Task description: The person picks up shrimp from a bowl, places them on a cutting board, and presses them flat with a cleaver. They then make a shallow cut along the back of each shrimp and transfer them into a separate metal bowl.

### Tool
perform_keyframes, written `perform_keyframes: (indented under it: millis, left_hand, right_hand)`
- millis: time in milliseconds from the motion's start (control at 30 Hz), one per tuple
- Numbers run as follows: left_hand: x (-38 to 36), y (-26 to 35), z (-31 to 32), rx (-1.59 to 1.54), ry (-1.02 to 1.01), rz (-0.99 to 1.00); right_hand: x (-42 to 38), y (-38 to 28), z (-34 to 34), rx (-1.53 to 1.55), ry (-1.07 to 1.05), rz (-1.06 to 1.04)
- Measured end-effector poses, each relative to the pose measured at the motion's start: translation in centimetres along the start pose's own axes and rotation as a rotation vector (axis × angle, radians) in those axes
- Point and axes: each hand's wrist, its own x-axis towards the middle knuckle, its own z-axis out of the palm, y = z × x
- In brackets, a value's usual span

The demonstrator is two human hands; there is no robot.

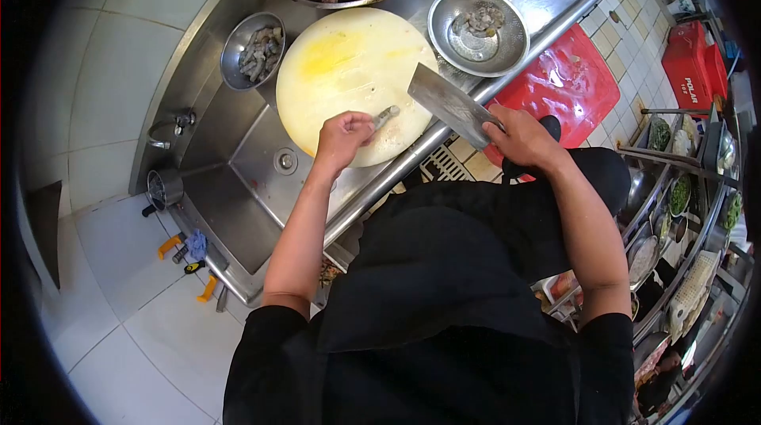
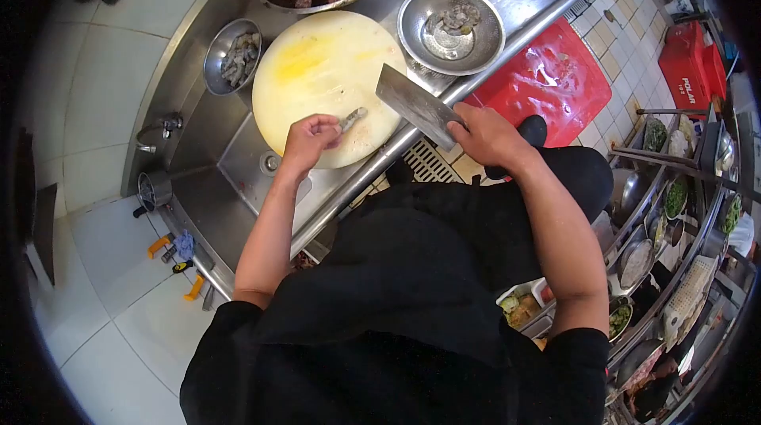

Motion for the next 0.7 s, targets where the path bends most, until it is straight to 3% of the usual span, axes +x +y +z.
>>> perform_keyframes:
  millis: [67,100,133,200,233,300,367,433,700]
  left_hand:
    - [-1.1,-0.8,-0.5,0.185,0.096,0.010]
    - [-1.6,-1.0,-0.7,0.371,0.179,0.030]
    - [-1.9,-1.1,-0.7,0.368,0.186,0.024]
    - [-2.1,-1.4,-0.2,0.438,0.303,0.180]
    - [-2.1,-1.6,0.2,0.431,0.307,0.177]
    - [-1.9,-2.0,1.6,0.541,0.296,0.428]
    - [-1.8,-1.9,2.8,0.548,0.294,0.476]
    - [-1.3,-1.9,3.3,0.787,0.294,0.654]
    - [-0.6,-2.7,4.0,0.695,0.325,0.697]
  right_hand:
    - [0.2,0.3,1.3,-0.023,0.116,-0.060]
    - [0.1,-0.2,1.4,-0.019,0.107,-0.066]
    - [0.1,-0.9,1.3,-0.023,0.096,-0.031]
    - [0.0,-2.2,1.7,-0.034,0.082,0.001]
    - [0.1,-2.8,2.3,-0.019,0.107,-0.008]
    - [0.1,-4.1,4.0,-0.008,0.128,-0.017]
    - [0.4,-5.5,6.0,-0.011,0.185,-0.098]
    - [1.1,-7.1,7.8,-0.055,0.182,-0.086]
    - [3.4,-9.8,10.1,-0.169,0.150,-0.051]
